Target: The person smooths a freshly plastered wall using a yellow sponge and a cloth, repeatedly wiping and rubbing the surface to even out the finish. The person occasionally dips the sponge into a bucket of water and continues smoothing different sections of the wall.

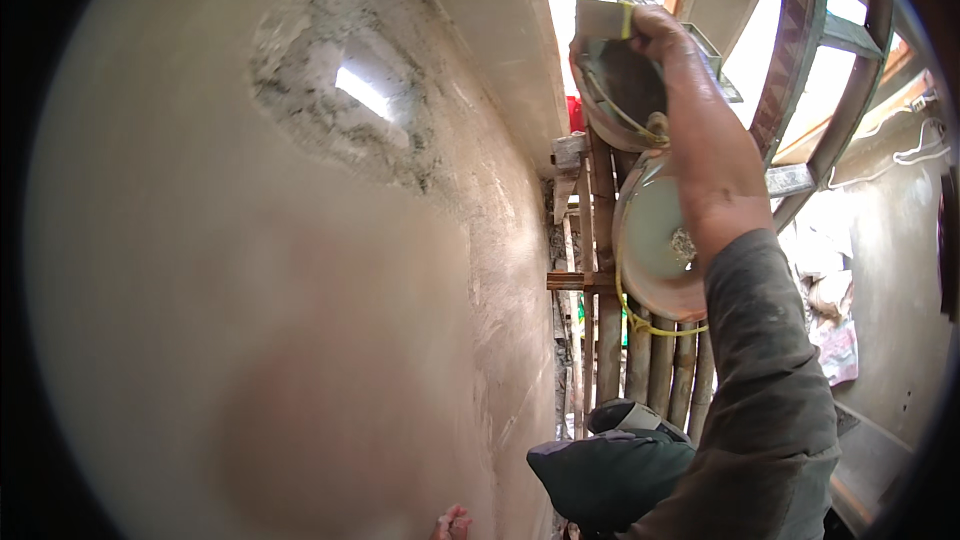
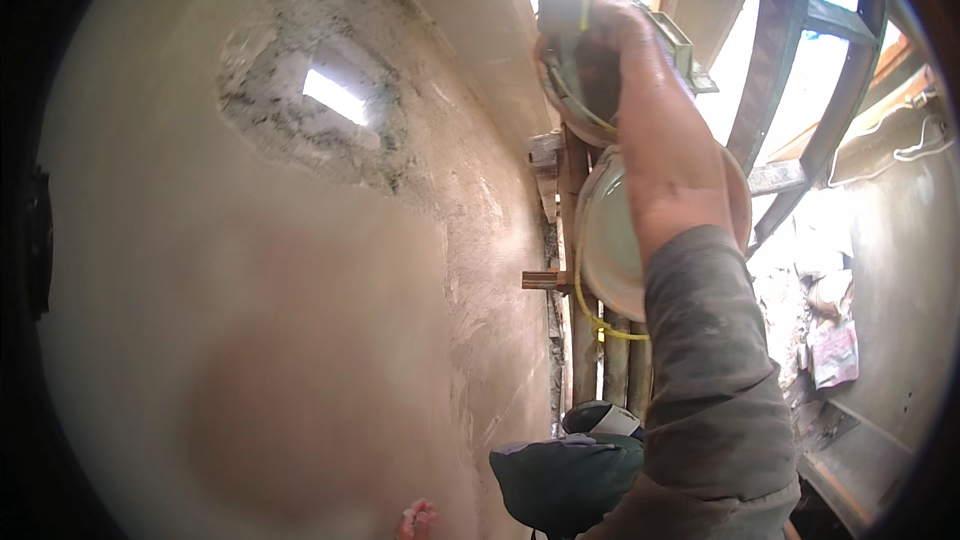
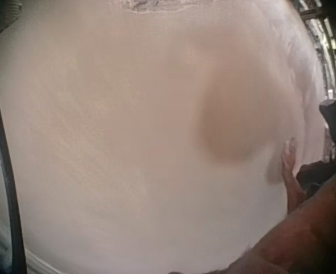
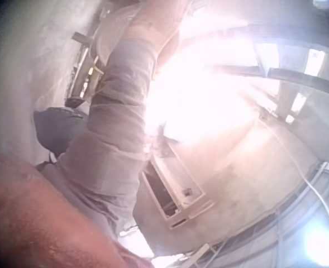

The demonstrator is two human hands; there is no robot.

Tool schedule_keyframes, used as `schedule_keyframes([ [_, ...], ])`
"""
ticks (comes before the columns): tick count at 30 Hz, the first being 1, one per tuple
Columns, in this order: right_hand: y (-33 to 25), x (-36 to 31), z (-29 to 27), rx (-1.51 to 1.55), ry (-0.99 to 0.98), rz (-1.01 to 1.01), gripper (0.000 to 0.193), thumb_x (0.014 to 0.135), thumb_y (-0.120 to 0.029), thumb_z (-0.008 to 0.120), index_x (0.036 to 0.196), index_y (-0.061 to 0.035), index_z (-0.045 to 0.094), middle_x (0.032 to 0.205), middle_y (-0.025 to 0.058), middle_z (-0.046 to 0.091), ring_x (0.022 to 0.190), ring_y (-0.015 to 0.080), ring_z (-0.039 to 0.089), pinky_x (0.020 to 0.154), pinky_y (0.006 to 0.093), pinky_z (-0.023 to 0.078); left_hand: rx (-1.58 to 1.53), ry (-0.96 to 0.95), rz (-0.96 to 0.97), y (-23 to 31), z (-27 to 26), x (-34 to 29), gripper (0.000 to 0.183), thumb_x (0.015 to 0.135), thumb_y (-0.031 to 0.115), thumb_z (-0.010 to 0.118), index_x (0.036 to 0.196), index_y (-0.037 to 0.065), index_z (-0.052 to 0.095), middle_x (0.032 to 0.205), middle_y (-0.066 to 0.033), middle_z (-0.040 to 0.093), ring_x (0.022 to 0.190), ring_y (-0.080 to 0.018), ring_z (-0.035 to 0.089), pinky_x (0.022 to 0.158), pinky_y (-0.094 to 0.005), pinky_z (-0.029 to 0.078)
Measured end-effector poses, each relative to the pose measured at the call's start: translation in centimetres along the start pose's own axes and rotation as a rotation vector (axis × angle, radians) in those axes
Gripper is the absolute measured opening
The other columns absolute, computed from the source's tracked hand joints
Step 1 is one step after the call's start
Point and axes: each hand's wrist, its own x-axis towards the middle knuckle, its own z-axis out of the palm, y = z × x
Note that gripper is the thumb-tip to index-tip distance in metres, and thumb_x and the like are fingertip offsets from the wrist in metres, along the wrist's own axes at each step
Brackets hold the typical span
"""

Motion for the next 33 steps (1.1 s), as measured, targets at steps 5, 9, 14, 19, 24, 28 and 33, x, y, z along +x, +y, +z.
schedule_keyframes([
  [5,-9.9,-13.9,4.5,0.386,-0.388,-0.417,0.022,0.091,-0.015,0.05,0.106,-0.0063,0.063,0.093,-0.0025,0.06,0.08,0.0068,0.056,0.064,0.025,0.047,-0.191,0.138,-0.02,1.9,-2.4,-3.0,0.044,0.095,0.033,0.049,0.125,0.0,0.054,0.12,-0.0147,0.06,0.113,-0.0298,0.055,0.097,-0.0372,0.042],
  [9,-13.1,-27.8,9.8,-0.246,-0.301,-1.079,0.04,0.075,-0.012,0.069,0.114,-0.007,0.063,0.111,0.0098,0.064,0.1,0.0253,0.06,0.089,0.0349,0.046,-0.265,0.405,0.288,1.0,-2.4,-5.1,0.027,0.084,0.013,0.068,0.108,0.001,0.062,0.096,-0.0142,0.066,0.09,-0.0278,0.065,0.083,-0.0368,0.051],
  [14,-11.0,-48.4,19.3,-0.43,-0.676,-1.083,0.038,0.087,-0.025,0.057,0.117,-0.0022,0.059,0.108,0.0115,0.064,0.095,0.0233,0.062,0.084,0.0347,0.049,-0.278,0.396,0.393,-3.0,0.5,-7.0,0.029,0.092,0.019,0.061,0.119,0.008,0.059,0.107,-0.0146,0.063,0.097,-0.0272,0.063,0.083,-0.0364,0.05],
  [19,-6.9,-71.3,23.0,0.213,-1.815,-0.53,0.042,0.096,-0.033,0.051,0.118,0.0014,0.056,0.113,0.0109,0.06,0.1,0.018,0.059,0.089,0.0333,0.047,-0.825,0.428,0.24,-7.0,6.1,-13.9,0.045,0.097,0.04,0.049,0.123,0.003,0.054,0.114,-0.0151,0.059,0.112,-0.025,0.056,0.093,-0.0373,0.044],
  [24,-4.1,-86.2,22.7,0.094,-2.33,-0.138,0.031,0.098,-0.022,0.045,0.117,0.0028,0.049,0.107,0.0118,0.059,0.093,0.0168,0.058,0.079,0.0296,0.048,-1.542,0.906,0.709,-11.2,14.0,-17.3,0.041,0.099,0.024,0.047,0.134,0.001,0.045,0.132,-0.0118,0.05,0.122,-0.0169,0.045,0.101,-0.0349,0.038],
  [28,-3.4,-92.6,24.0,0.225,-2.313,0.025,0.027,0.097,-0.02,0.046,0.112,0.0022,0.049,0.101,0.0117,0.059,0.084,0.0168,0.058,0.07,0.0271,0.049,-1.565,1.003,0.943,-13.3,10.3,-22.3,0.045,0.099,0.013,0.042,0.141,-0.002,0.034,0.146,-0.0164,0.034,0.134,-0.0214,0.032,0.108,-0.036,0.03],
  [33,-0.3,-98.6,24.6,0.153,-2.39,0.099,0.029,0.097,-0.024,0.046,0.111,0.001,0.05,0.095,0.0116,0.059,0.076,0.0174,0.057,0.064,0.028,0.048,-1.247,1.204,1.228,-18.9,8.6,-24.4,0.049,0.096,0.012,0.047,0.142,0.0,0.034,0.149,-0.0187,0.028,0.136,-0.0282,0.031,0.107,-0.0397,0.032],
])
